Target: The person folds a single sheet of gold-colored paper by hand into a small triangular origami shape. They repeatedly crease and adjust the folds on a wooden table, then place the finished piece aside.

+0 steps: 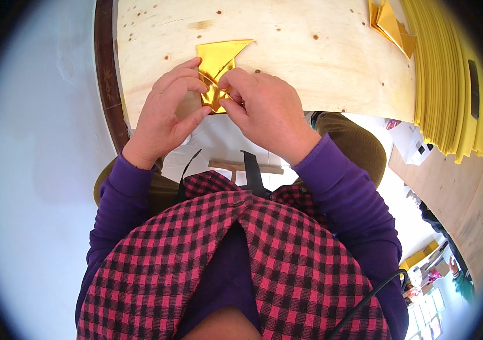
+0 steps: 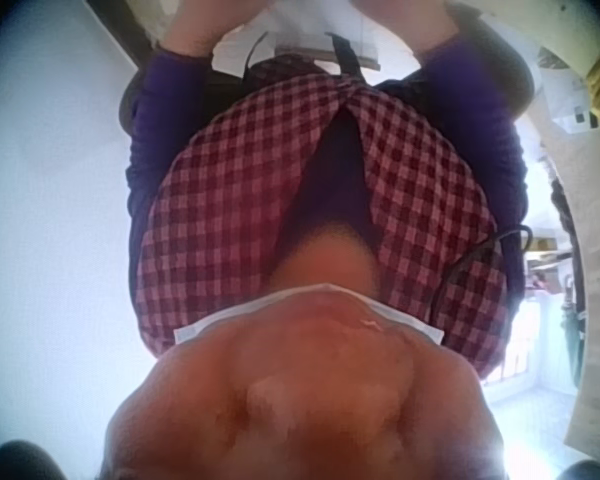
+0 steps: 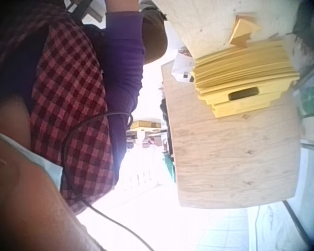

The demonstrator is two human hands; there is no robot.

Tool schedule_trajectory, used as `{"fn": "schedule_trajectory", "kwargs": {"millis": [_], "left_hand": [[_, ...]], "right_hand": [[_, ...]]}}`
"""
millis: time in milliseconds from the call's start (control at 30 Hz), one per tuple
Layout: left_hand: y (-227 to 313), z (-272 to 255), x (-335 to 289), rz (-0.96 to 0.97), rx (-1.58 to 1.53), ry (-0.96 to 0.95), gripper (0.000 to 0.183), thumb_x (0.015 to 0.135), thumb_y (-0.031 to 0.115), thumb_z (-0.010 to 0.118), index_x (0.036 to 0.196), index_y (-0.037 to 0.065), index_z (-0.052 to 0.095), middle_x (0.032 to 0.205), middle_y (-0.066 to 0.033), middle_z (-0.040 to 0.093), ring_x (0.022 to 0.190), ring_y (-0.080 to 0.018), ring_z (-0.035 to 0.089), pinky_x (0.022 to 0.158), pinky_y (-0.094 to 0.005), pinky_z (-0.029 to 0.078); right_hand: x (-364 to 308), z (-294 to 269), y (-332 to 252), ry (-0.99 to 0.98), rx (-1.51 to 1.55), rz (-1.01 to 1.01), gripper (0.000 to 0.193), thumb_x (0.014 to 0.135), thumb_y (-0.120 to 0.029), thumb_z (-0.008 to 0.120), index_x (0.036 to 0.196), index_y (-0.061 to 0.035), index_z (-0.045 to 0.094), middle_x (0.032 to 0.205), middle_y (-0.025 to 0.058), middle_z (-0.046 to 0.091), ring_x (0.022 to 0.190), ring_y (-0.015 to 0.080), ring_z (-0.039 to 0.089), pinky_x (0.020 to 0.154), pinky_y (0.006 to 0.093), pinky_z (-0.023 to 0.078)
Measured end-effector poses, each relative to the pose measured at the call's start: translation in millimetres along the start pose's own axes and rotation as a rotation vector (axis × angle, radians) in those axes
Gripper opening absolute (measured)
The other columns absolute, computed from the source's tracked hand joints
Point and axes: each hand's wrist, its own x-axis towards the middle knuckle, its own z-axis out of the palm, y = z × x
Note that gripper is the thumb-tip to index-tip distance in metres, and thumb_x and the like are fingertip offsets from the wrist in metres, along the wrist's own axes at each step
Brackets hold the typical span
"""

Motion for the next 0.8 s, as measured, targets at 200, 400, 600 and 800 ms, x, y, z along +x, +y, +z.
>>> {"fn": "schedule_trajectory", "kwargs": {"millis": [200,400,600,800], "left_hand": [[0.8,3.7,1.9,-0.025,0.028,0.016,0.030,0.077,0.007,0.078,0.102,0.009,0.061,0.116,-0.0109,0.063,0.129,-0.0339,0.053,0.102,-0.0424,0.044],[1.1,3.7,2.5,-0.035,0.050,-0.009,0.030,0.075,0.004,0.078,0.100,0.008,0.062,0.117,-0.0122,0.062,0.129,-0.0340,0.053,0.102,-0.0414,0.044],[-0.7,5.3,3.0,-0.018,0.055,0.008,0.029,0.077,0.008,0.077,0.101,0.011,0.062,0.116,-0.0091,0.062,0.127,-0.0317,0.054,0.100,-0.0413,0.043],[-2.8,6.4,3.5,-0.017,0.034,0.017,0.031,0.077,0.008,0.078,0.103,0.010,0.061,0.114,-0.0086,0.062,0.127,-0.0318,0.054,0.099,-0.0415,0.043]], "right_hand": [[-14.6,-8.0,4.7,0.054,0.247,0.055,0.026,0.087,-0.008,0.070,0.112,-0.0053,0.063,0.084,0.0061,0.068,0.078,0.0190,0.066,0.070,0.0303,0.053],[-38.5,-29.9,14.2,0.096,0.320,0.219,0.026,0.088,-0.004,0.070,0.113,-0.0040,0.065,0.087,0.0025,0.068,0.077,0.0095,0.060,0.071,0.0251,0.050],[-43.9,-25.0,13.9,0.045,0.294,0.220,0.026,0.084,-0.005,0.076,0.109,-0.0052,0.068,0.083,-0.0007,0.063,0.070,0.0077,0.055,0.066,0.0228,0.046],[-33.8,-18.5,12.9,0.081,0.053,0.003,0.027,0.076,-0.008,0.081,0.102,-0.0100,0.071,0.079,0.0022,0.060,0.068,0.0153,0.057,0.061,0.0265,0.046]]}}
